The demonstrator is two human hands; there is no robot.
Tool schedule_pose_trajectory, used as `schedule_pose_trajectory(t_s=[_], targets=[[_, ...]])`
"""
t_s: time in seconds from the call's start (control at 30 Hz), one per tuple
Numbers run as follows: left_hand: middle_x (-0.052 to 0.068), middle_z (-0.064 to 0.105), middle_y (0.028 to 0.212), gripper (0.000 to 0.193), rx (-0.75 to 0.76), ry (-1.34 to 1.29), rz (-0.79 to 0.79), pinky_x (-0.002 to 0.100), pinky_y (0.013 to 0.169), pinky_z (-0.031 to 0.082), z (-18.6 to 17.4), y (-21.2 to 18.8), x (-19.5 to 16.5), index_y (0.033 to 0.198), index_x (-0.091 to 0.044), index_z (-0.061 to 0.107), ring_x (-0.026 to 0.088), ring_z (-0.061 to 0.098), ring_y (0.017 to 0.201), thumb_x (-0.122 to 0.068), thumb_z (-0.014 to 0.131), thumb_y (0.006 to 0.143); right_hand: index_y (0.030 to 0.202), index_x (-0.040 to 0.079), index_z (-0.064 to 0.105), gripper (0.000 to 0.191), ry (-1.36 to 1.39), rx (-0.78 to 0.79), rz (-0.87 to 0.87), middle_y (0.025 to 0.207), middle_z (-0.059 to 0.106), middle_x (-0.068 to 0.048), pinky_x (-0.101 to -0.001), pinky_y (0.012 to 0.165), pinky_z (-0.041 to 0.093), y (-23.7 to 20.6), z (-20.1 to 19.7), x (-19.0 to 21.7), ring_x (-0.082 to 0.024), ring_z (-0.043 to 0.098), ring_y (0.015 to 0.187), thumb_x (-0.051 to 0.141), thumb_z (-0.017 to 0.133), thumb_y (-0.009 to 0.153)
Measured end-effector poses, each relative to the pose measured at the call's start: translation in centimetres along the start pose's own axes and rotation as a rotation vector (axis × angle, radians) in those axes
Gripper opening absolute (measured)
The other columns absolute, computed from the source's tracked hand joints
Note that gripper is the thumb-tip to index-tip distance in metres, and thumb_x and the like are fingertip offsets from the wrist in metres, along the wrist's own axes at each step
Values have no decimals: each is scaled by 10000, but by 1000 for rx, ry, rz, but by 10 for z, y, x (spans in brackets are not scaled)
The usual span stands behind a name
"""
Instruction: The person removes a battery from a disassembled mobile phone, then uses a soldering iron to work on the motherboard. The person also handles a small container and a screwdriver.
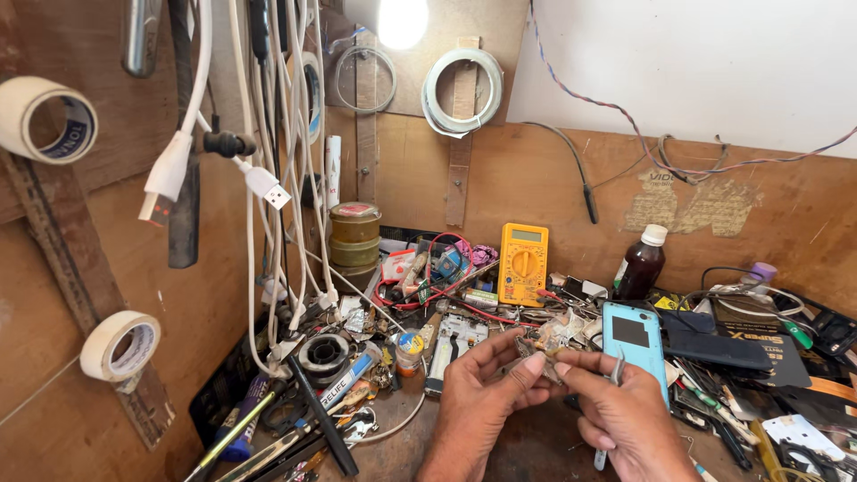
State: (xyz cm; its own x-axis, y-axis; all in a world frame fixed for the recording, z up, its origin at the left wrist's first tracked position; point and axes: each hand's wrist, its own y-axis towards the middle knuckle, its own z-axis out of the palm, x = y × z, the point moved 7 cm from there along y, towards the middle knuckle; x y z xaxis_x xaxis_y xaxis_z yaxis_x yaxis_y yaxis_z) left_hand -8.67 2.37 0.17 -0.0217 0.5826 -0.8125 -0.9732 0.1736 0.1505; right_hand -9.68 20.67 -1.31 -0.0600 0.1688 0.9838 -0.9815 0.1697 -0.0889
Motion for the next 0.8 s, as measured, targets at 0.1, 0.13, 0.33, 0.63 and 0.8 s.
schedule_pose_trajectory(t_s=[0.1,0.13,0.33,0.63,0.8], targets=[[118,754,1185,588,-88,97,-35,297,703,634,-7,2,2,1324,-5,626,170,745,915,-262,791,822,1012,-25,722,238,-193,-59,-44,618,699,-105,-302,337,219,-5,5,4,-108,324,348,184,734,899],[110,758,1183,582,-124,135,-49,296,685,627,-10,3,3,1317,-9,639,147,738,929,-273,791,821,997,-21,743,250,-314,-123,-115,650,719,-109,-316,355,264,-8,6,8,-129,368,368,215,743,917],[126,768,1178,540,-150,105,-23,301,738,631,-19,7,10,1282,3,638,117,718,955,-290,778,851,987,59,816,239,-762,-159,-543,760,768,-77,-311,634,570,-30,26,34,-129,694,656,272,772,888],[54,768,1187,648,-124,147,10,289,777,622,-20,10,15,1425,-4,565,116,718,995,-241,769,858,1064,89,813,255,-812,-13,-574,857,842,-97,-315,688,617,-31,35,33,-104,793,735,189,760,835],[49,767,1149,574,-114,119,49,279,768,623,-19,11,16,1378,15,619,102,715,958,-196,762,864,1013,74,813,206,-786,36,-574,861,846,-83,-312,711,622,-29,35,28,-112,793,761,161,757,834]])
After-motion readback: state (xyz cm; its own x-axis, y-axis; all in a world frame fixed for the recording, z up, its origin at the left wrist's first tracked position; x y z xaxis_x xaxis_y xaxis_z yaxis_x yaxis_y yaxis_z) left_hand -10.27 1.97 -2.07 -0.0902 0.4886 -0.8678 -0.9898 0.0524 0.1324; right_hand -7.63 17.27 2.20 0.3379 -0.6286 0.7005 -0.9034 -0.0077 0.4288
